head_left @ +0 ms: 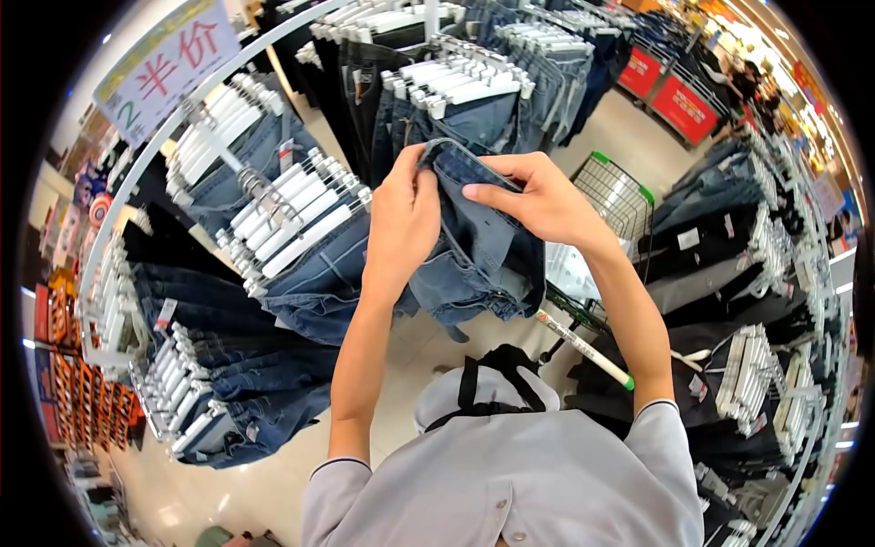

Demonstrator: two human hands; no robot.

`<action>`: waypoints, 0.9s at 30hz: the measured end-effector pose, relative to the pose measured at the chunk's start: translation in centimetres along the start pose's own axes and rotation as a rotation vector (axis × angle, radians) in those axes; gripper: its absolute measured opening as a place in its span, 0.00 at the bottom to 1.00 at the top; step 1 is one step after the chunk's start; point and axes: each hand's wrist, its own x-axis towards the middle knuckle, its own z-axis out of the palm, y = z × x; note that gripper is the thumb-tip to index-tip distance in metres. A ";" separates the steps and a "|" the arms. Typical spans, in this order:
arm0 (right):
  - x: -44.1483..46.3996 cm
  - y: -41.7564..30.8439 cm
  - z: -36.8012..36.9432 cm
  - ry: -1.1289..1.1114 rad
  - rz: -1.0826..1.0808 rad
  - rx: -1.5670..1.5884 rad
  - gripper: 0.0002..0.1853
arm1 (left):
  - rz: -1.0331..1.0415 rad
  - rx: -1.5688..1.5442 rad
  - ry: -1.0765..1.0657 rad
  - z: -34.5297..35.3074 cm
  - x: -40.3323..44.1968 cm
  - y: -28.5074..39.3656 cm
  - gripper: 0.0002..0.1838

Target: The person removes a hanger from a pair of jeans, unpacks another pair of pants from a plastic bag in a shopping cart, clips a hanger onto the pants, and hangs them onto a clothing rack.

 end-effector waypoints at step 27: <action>7.6 20.8 -22.7 -0.889 0.051 -0.016 0.13 | -0.382 0.305 0.426 -6.9 -5.5 3.4 0.07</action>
